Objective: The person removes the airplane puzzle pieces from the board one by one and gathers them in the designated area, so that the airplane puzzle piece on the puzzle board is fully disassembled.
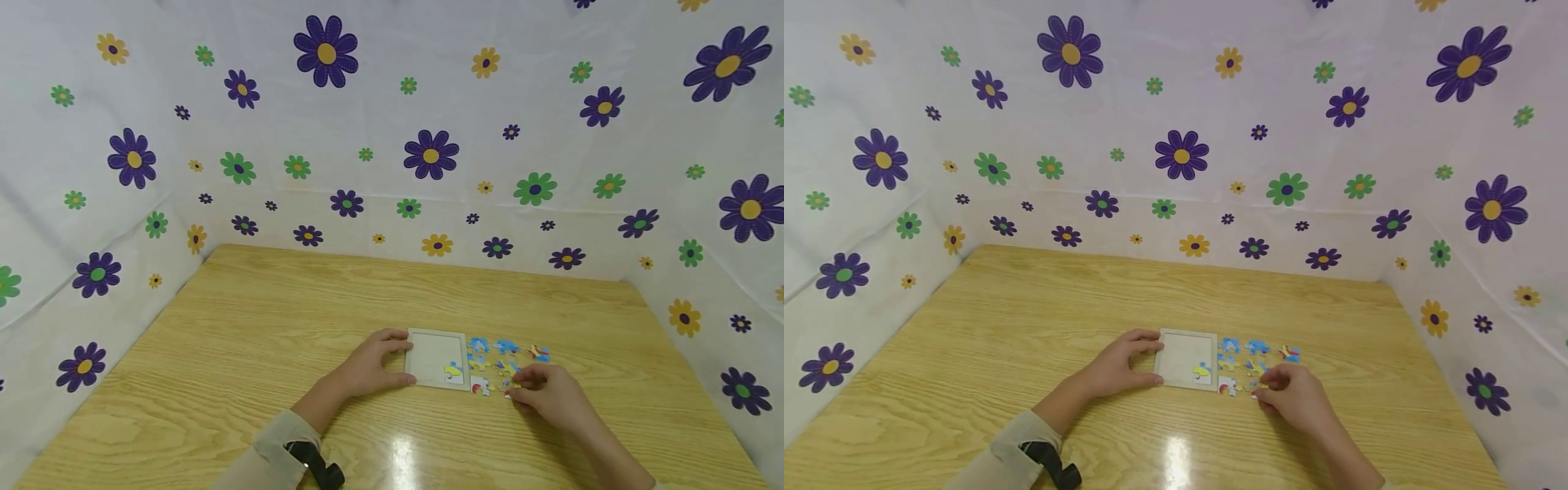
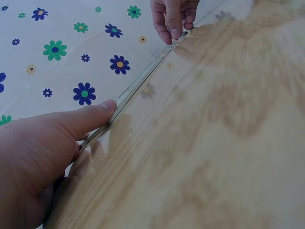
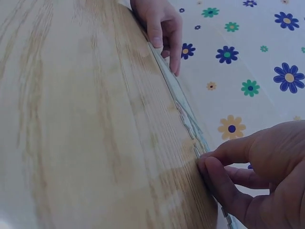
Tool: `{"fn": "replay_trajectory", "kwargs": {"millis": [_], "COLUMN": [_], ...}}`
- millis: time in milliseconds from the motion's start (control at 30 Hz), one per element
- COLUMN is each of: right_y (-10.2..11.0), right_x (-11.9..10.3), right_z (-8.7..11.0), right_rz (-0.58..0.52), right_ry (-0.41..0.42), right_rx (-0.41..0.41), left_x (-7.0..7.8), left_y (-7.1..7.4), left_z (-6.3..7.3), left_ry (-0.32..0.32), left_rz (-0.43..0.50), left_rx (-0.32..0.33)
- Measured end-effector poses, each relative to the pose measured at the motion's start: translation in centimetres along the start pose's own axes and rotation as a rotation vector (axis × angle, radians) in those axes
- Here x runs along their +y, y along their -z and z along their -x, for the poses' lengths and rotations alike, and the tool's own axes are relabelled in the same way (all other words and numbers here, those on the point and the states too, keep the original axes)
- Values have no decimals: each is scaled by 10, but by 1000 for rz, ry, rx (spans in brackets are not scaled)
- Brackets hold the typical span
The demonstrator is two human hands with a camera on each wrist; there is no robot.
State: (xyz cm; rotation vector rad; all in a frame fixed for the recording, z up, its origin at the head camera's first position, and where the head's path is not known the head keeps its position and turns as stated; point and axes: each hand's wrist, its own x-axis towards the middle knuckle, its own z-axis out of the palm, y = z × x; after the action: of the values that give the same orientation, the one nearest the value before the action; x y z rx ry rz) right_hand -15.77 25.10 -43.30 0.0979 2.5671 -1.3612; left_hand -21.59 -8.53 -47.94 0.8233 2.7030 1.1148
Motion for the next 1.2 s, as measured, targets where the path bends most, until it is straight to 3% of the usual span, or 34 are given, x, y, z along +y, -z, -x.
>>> {"fn": "replay_trajectory", "kwargs": {"millis": [167, 367, 600, 833, 967, 1200], "right_y": [0, -2, -11, -26, -39, -65], "right_x": [1, -1, -13, -27, -32, -36], "right_z": [0, -1, -9, -18, -26, -33], "right_rz": [-11, -27, 95, -91, -100, 36], "right_ry": [-12, 48, 145, 225, 255, 232], "right_rx": [4, -7, 0, -147, -182, -100], "left_x": [1, 0, 0, 2, 2, -2], "left_y": [0, -1, 0, 1, 2, 0], "left_z": [0, 1, 1, -3, -5, -1], "left_ry": [-7, -3, 1, -14, -14, 1], "left_rz": [1, -7, -2, -1, -5, -4], "left_rx": [0, 2, 4, 0, 2, 4]}}
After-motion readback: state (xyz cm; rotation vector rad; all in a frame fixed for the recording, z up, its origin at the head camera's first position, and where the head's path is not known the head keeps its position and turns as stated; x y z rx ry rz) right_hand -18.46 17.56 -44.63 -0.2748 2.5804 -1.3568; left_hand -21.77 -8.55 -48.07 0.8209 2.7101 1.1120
